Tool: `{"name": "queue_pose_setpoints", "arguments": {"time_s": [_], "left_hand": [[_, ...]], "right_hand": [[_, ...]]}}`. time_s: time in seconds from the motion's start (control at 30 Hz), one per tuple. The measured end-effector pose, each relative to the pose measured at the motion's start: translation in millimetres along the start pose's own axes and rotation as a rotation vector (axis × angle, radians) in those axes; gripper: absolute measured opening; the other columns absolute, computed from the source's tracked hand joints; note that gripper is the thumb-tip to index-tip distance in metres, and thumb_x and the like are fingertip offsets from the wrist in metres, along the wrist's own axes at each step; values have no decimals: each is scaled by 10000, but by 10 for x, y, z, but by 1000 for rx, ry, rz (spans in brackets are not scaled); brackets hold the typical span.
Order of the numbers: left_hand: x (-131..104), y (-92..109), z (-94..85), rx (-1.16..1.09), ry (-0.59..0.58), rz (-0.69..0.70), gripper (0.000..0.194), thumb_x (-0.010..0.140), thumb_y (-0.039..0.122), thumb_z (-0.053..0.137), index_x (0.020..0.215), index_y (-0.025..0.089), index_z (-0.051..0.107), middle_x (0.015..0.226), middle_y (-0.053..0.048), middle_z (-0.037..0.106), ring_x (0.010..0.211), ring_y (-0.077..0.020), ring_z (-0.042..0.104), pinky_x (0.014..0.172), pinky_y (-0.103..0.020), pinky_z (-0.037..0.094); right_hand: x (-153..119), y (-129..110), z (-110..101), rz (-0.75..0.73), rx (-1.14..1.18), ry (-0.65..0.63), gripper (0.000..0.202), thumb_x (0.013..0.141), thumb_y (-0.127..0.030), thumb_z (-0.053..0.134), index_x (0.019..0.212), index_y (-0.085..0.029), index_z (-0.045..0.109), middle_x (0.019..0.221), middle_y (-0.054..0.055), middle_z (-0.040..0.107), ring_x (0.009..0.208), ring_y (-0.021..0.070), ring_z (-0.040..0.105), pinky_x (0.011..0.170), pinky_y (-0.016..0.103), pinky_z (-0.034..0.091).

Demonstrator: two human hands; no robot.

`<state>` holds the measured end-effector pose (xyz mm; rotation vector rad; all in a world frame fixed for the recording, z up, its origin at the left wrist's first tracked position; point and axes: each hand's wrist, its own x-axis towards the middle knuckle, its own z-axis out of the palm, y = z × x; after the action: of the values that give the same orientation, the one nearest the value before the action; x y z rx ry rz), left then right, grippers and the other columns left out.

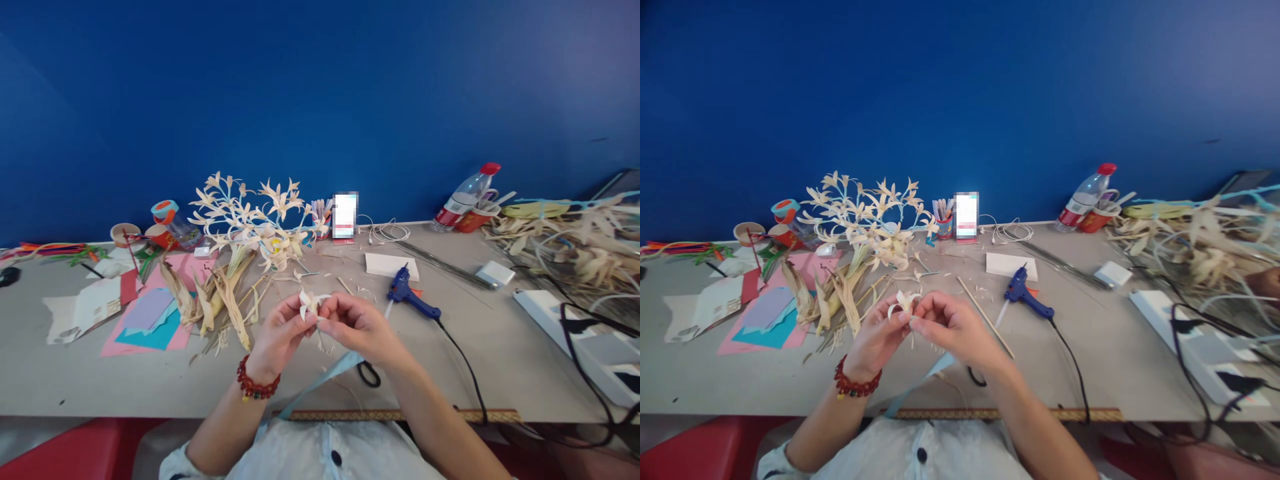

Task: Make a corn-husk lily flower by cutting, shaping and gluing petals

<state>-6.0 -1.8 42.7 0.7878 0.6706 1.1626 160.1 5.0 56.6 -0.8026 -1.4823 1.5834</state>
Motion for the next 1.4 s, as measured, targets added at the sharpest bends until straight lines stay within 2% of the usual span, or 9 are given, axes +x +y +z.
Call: {"name": "queue_pose_setpoints", "arguments": {"time_s": [0.2,0.37,0.6,0.7,0.9,1.07,1.13,1.23,1.4], "left_hand": [[12,32,-8,26,-37,-42,192,689,272,828,716,151,682,715,1,586,597,-73,434,553,-202,335],[10,18,-15,54,-2,-35,221,655,287,848,715,154,682,689,14,556,582,-69,415,523,-196,318],[12,-7,-26,71,10,-4,240,631,295,858,719,156,684,651,22,545,552,-64,393,491,-191,307],[19,-10,-11,59,45,28,233,628,278,860,717,159,680,640,27,549,552,-65,412,508,-190,333],[-6,-48,1,39,98,85,203,664,215,842,780,171,681,710,19,624,611,-68,486,584,-180,393],[-36,-103,-22,70,138,109,180,699,235,822,816,174,699,722,14,646,621,-72,501,599,-185,397],[-37,-113,-28,67,154,113,206,676,256,836,813,177,703,711,15,648,612,-77,508,587,-192,396],[-22,-106,-41,49,126,83,235,644,275,851,791,171,701,726,-1,669,634,-98,548,603,-212,423],[24,-67,-61,-20,31,-9,252,611,264,864,760,161,689,746,-17,672,665,-121,579,639,-241,458]], "right_hand": [[2,-39,-80,67,0,-63,269,828,-390,722,748,-161,605,602,-66,399,534,72,290,480,230,207],[7,-5,-81,106,74,-50,303,782,-417,758,717,-156,617,597,-62,408,521,69,270,474,237,180],[12,102,-58,45,173,-60,286,795,-390,747,698,-168,598,563,-67,433,484,65,295,467,222,223],[3,97,-38,-30,74,1,297,825,-384,711,673,-169,574,569,-55,463,506,74,323,476,220,235],[-45,-4,19,-150,-347,174,208,846,-283,631,675,-175,585,563,-57,432,491,79,317,442,217,220],[-46,-80,35,-200,-458,173,202,844,-230,615,652,-186,570,555,-50,460,496,85,347,458,223,247],[-40,-98,26,-164,-413,132,219,859,-263,621,658,-183,585,564,-39,492,506,88,380,466,223,267],[-31,-87,0,-41,-212,45,246,873,-346,635,700,-173,604,556,-35,514,491,84,404,454,217,278],[-2,16,-27,108,134,-63,309,822,-418,712,701,-177,561,492,-69,483,427,61,324,418,207,217]]}}
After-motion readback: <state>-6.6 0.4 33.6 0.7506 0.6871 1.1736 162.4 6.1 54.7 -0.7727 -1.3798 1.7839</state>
